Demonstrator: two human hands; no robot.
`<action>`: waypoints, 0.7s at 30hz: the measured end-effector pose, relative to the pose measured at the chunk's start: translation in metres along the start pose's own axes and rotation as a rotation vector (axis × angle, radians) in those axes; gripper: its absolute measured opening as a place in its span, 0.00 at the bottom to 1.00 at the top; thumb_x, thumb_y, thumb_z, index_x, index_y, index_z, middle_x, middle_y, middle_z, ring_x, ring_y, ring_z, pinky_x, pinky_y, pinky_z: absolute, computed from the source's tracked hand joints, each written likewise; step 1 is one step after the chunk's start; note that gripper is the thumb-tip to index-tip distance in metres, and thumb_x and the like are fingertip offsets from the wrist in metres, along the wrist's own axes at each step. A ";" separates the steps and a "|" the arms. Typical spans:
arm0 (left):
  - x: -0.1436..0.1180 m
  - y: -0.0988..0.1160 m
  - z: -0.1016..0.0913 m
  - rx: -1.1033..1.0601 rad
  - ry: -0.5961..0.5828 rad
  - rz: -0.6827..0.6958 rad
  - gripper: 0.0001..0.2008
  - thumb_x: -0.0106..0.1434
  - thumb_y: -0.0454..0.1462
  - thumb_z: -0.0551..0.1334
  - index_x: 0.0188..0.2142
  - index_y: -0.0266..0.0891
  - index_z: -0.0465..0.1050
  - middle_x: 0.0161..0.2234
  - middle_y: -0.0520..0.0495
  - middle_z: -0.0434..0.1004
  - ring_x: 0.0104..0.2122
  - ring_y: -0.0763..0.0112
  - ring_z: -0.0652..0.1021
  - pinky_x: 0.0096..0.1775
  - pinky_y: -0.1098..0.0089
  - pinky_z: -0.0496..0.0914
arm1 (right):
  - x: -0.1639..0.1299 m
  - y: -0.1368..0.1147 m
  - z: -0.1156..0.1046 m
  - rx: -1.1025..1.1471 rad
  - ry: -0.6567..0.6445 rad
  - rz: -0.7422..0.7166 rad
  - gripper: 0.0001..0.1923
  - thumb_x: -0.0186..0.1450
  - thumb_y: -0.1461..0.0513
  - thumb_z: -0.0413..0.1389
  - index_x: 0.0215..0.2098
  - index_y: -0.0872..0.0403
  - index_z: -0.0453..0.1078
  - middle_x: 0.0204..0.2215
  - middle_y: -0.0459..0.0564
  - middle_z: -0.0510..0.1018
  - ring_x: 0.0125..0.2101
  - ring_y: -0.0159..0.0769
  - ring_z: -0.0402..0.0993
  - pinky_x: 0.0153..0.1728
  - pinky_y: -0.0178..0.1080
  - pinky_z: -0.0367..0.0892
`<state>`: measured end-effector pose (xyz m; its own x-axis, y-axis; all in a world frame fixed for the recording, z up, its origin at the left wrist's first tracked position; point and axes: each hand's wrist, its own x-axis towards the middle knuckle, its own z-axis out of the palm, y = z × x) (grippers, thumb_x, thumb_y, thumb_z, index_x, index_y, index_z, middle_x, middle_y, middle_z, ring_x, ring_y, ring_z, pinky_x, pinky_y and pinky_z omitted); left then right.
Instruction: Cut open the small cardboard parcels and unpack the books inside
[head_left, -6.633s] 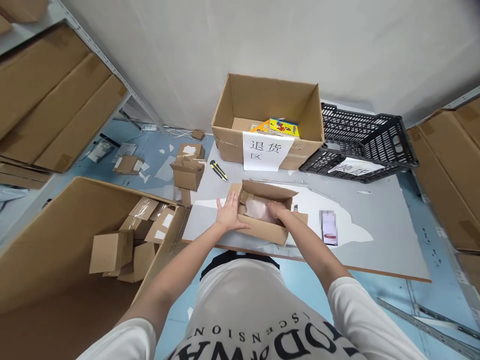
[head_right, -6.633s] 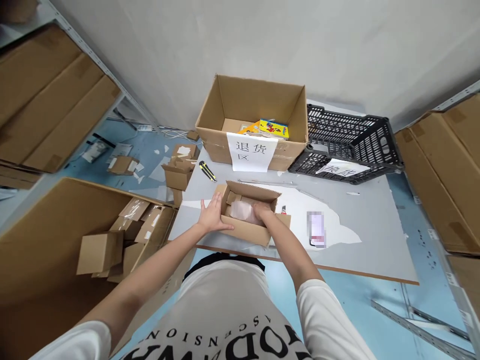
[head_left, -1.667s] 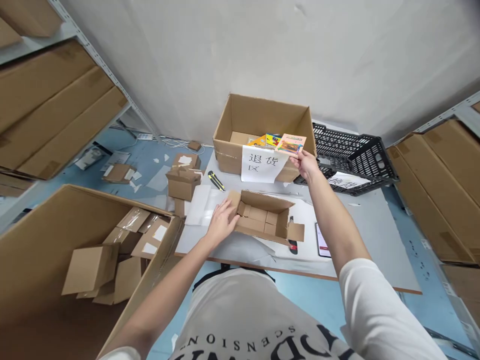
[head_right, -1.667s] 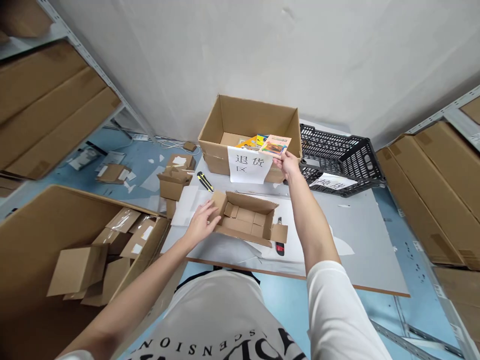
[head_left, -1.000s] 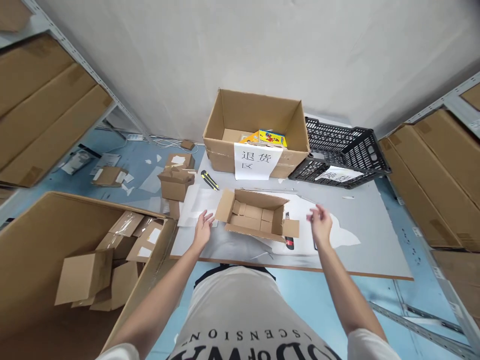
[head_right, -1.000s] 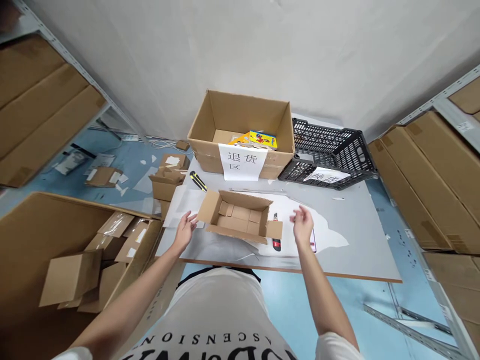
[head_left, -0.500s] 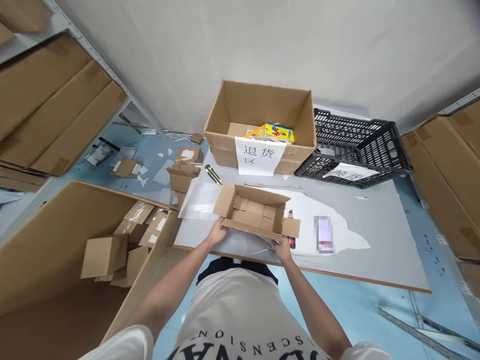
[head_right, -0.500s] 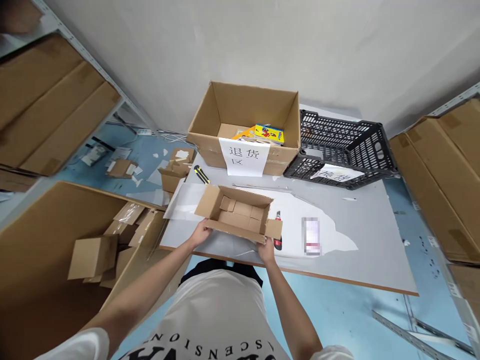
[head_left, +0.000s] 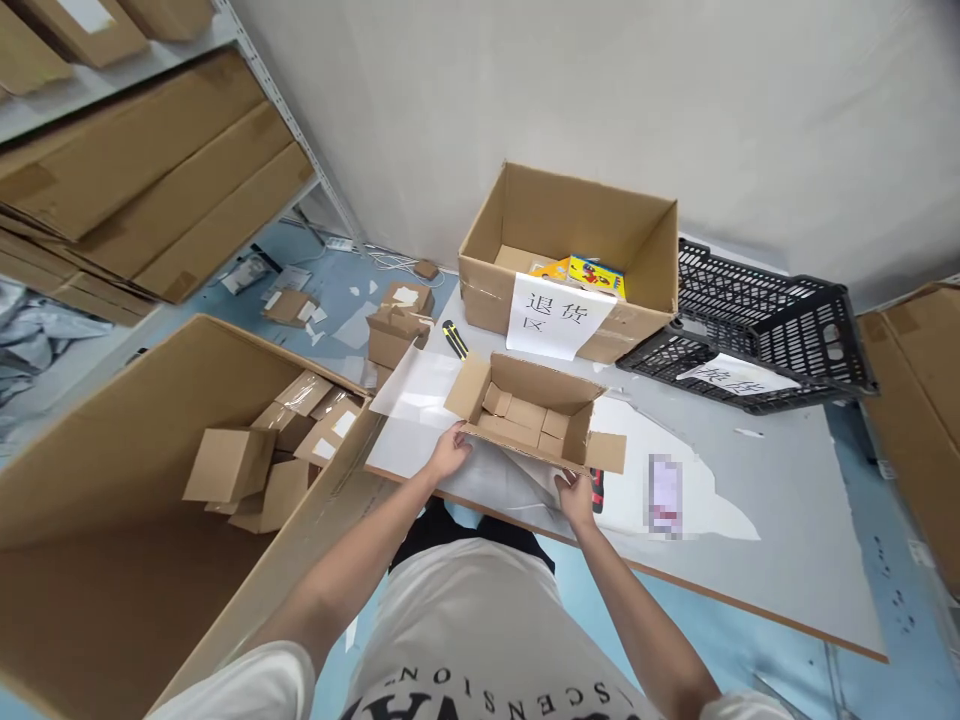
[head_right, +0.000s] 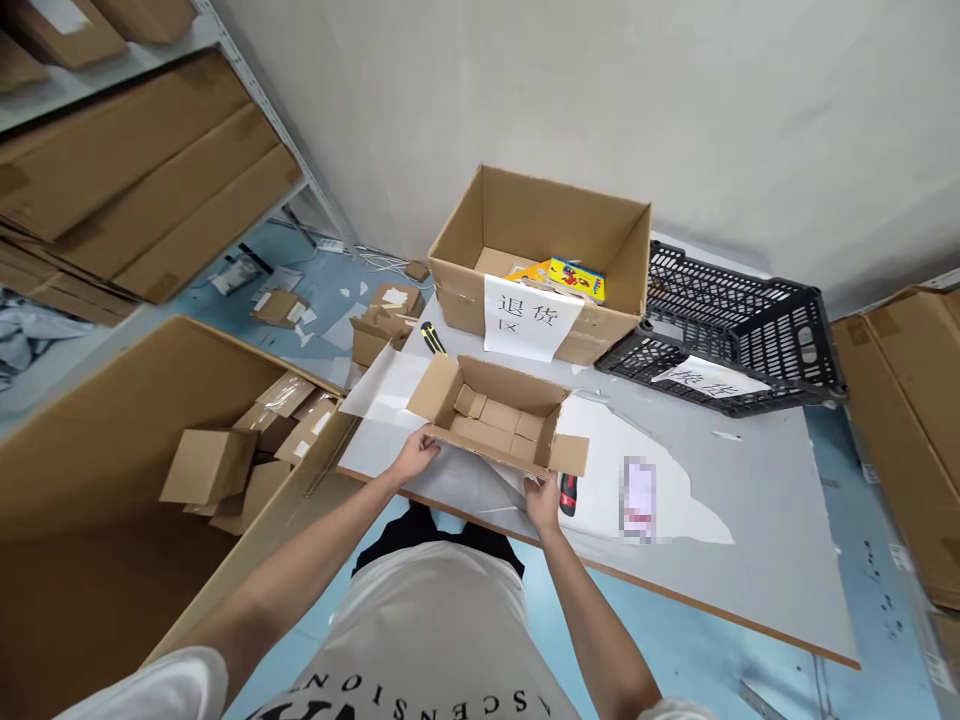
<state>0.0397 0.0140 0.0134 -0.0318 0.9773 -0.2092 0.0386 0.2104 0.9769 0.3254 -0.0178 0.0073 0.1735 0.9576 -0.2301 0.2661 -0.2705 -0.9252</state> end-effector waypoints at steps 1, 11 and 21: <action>-0.002 0.001 -0.003 -0.039 -0.010 -0.005 0.23 0.46 0.30 0.57 0.45 0.39 0.68 0.48 0.44 0.73 0.53 0.58 0.70 0.56 0.56 0.61 | -0.003 -0.004 0.001 0.014 0.015 0.005 0.20 0.53 0.58 0.54 0.45 0.51 0.65 0.44 0.55 0.74 0.44 0.45 0.73 0.45 0.50 0.68; 0.011 0.025 -0.105 -0.151 0.160 0.021 0.27 0.44 0.29 0.61 0.48 0.38 0.68 0.53 0.40 0.68 0.54 0.56 0.69 0.55 0.55 0.61 | -0.010 -0.061 0.092 0.157 -0.087 -0.066 0.26 0.53 0.60 0.56 0.50 0.50 0.59 0.52 0.58 0.68 0.49 0.44 0.70 0.47 0.49 0.67; 0.075 0.072 -0.250 -0.327 0.451 -0.117 0.36 0.47 0.27 0.58 0.58 0.40 0.59 0.57 0.40 0.64 0.55 0.61 0.68 0.53 0.60 0.63 | 0.060 -0.162 0.274 0.294 -0.384 -0.129 0.42 0.47 0.60 0.63 0.58 0.50 0.56 0.60 0.57 0.60 0.58 0.45 0.59 0.58 0.51 0.54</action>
<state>-0.2099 0.0961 0.0791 -0.4436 0.8262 -0.3473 -0.2996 0.2285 0.9263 0.0333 0.1105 0.0605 -0.2196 0.9637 -0.1518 -0.0262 -0.1614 -0.9865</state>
